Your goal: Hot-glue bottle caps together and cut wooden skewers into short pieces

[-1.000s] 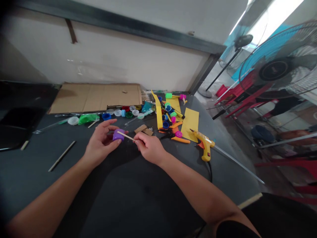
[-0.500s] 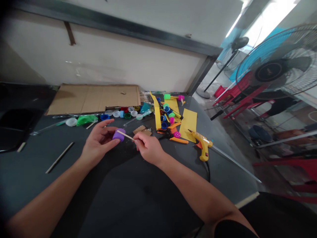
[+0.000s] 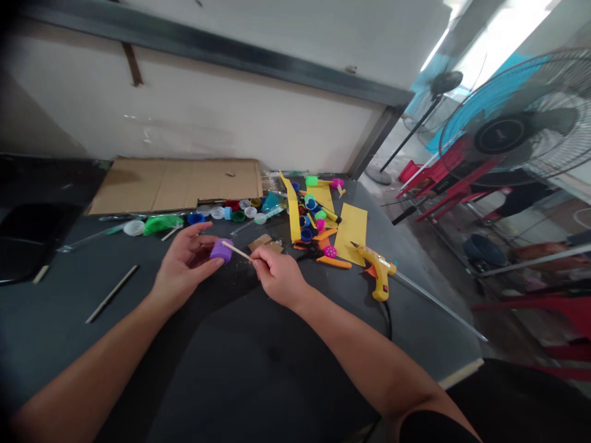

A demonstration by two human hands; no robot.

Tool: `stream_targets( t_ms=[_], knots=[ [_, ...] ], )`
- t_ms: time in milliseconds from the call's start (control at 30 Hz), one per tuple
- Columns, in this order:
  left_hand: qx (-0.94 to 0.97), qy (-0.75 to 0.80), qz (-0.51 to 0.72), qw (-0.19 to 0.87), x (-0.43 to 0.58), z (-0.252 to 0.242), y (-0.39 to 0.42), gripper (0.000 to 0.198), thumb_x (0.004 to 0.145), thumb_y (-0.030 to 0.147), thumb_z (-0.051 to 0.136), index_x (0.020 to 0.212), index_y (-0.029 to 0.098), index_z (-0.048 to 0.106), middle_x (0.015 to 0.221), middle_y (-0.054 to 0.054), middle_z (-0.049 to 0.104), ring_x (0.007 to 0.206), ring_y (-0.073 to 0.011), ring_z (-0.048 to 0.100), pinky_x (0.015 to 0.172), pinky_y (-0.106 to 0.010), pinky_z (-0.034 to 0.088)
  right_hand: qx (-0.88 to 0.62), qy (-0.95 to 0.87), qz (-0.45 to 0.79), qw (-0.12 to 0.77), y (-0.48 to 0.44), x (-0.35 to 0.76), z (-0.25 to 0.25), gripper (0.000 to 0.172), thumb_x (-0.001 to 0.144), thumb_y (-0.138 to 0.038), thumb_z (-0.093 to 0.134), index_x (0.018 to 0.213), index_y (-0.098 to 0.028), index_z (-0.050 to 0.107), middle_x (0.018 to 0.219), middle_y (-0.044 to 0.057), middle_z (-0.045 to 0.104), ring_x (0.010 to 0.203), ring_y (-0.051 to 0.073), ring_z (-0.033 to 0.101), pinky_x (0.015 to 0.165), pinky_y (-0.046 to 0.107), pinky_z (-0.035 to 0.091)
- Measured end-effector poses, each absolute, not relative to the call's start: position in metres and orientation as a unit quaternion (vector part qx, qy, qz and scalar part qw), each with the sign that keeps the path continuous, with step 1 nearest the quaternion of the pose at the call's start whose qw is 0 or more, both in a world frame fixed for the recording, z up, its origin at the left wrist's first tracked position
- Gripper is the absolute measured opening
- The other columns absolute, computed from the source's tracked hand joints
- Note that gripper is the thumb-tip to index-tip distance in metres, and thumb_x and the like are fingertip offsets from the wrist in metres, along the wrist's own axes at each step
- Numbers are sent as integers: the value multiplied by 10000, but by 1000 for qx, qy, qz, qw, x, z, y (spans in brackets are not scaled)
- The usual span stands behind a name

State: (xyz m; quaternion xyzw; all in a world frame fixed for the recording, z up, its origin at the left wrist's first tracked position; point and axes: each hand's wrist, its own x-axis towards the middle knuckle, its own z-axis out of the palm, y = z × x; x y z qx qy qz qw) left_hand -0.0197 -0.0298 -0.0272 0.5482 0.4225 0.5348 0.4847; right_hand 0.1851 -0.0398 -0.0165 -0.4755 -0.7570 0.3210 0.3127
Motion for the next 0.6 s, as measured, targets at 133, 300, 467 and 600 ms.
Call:
stream_targets(
  t_ms=[133,300,467,600],
  knots=[
    [533,427,552,479,-21,-28,-30,623,688,196,742,1242,224,457,1002,-31,641,908,-158,641,827,-307,516,-479,-766,311,296,-40,187,-17,126,900,-214,455,842,-207,566,634,-30,557,600,125,541,627,238,388],
    [527,426,553,484,-21,-28,-28,630,690,205,747,1249,229,458,995,-25,634,905,-156,635,834,-311,512,-484,-754,306,322,-41,188,-18,130,902,-207,447,861,-206,570,648,-28,556,615,124,540,621,234,380],
    [535,424,539,494,-20,-28,-29,656,668,187,760,1246,229,453,1008,-34,635,925,-170,639,829,-318,519,-479,-763,309,304,-41,184,-17,126,900,-223,456,854,-204,571,644,-28,562,610,125,543,621,236,380],
    [530,418,551,491,-20,-29,-29,656,669,179,755,1246,228,448,1020,-34,627,927,-162,637,828,-306,517,-478,-768,309,295,-40,187,-16,133,892,-213,461,831,-203,578,662,-26,575,609,121,538,619,233,374]
  ],
)
